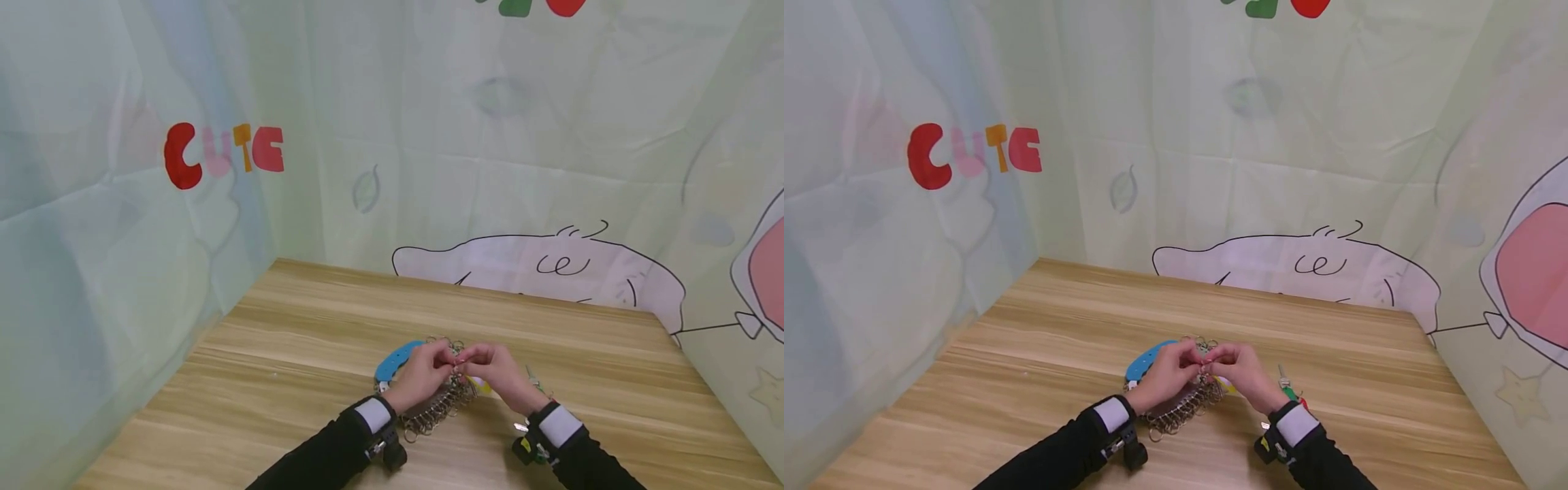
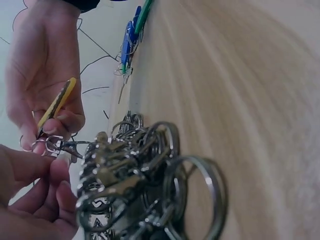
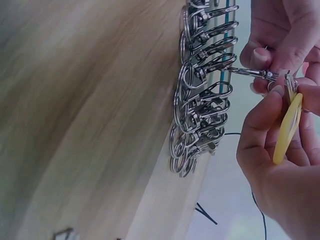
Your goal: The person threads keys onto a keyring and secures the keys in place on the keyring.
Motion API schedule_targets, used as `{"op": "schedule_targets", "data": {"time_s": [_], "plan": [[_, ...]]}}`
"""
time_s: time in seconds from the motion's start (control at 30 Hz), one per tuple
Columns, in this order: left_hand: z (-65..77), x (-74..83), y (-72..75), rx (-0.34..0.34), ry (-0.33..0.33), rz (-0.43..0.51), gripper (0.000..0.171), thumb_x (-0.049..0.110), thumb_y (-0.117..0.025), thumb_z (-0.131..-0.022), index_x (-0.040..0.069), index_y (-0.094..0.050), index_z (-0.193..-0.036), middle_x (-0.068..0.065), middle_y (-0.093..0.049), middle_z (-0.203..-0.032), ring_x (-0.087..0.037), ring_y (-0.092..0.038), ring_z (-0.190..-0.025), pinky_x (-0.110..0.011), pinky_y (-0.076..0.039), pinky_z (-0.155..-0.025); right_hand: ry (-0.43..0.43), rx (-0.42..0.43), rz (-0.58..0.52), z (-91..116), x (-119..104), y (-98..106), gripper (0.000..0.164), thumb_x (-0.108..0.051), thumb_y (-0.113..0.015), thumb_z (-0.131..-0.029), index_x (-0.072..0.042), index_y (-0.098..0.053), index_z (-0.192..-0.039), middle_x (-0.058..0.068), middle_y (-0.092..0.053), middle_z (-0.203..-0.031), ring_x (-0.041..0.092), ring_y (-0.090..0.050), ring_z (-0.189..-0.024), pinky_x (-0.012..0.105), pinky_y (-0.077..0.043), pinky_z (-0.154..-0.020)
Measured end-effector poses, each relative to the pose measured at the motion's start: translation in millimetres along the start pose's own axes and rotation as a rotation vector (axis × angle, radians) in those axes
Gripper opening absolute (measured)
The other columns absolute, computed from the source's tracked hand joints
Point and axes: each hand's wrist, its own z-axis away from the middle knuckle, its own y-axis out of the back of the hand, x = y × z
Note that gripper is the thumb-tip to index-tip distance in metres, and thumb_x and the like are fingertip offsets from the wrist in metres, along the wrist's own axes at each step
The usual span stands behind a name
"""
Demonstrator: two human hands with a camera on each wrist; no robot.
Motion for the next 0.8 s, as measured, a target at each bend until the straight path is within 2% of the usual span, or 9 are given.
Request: {"op": "schedule_targets", "data": {"time_s": [0.2, 0.33, 0.53, 0.67, 0.8], "plan": [[-0.9, 1.2, 3.1, -0.030, 0.140, 0.082, 0.008, -0.004, -0.059, -0.087, 0.003, -0.061, -0.089, -0.009, -0.067, -0.082, -0.006, -0.057, -0.063, -0.019, -0.046, -0.054, 0.025, -0.002, 0.040, 0.4, -2.0, -2.5, 0.022, -0.007, -0.066, -0.085, 0.007, -0.064, -0.102, 0.004, -0.073, -0.092, 0.016, -0.067, -0.081, 0.025, -0.053, -0.074], [-1.2, 2.5, 4.3, -0.041, 0.184, 0.093, 0.010, -0.004, -0.058, -0.087, 0.004, -0.060, -0.093, -0.008, -0.067, -0.080, -0.011, -0.060, -0.065, -0.021, -0.048, -0.056, 0.031, -0.002, 0.063, 0.5, -3.3, -3.2, 0.021, -0.008, -0.066, -0.085, 0.006, -0.065, -0.101, 0.006, -0.073, -0.091, 0.018, -0.067, -0.080, 0.026, -0.052, -0.073], [-1.6, 2.9, 5.0, -0.050, 0.124, 0.021, 0.014, -0.002, -0.059, -0.088, 0.008, -0.064, -0.095, -0.005, -0.069, -0.088, -0.012, -0.063, -0.076, -0.020, -0.050, -0.065, 0.025, 0.006, 0.066, 0.0, -3.6, -2.8, 0.020, -0.008, -0.067, -0.084, 0.006, -0.066, -0.099, 0.002, -0.073, -0.088, 0.019, -0.068, -0.078, 0.025, -0.051, -0.073], [-1.6, 2.9, 4.9, -0.024, 0.070, -0.020, 0.013, -0.001, -0.061, -0.089, 0.010, -0.065, -0.093, -0.004, -0.069, -0.093, -0.008, -0.063, -0.083, -0.020, -0.050, -0.074, 0.014, 0.015, 0.042, -0.3, -3.2, -1.4, 0.020, -0.007, -0.066, -0.084, 0.006, -0.065, -0.099, -0.002, -0.073, -0.086, 0.019, -0.068, -0.079, 0.025, -0.053, -0.075], [-1.7, 3.0, 4.4, 0.001, 0.046, -0.016, 0.013, -0.003, -0.061, -0.087, 0.009, -0.064, -0.089, -0.005, -0.069, -0.090, -0.007, -0.061, -0.078, -0.019, -0.050, -0.070, 0.005, 0.016, 0.041, -0.5, -3.5, -1.4, 0.021, -0.007, -0.066, -0.084, 0.006, -0.066, -0.100, -0.002, -0.073, -0.087, 0.018, -0.068, -0.080, 0.026, -0.053, -0.073]]}}
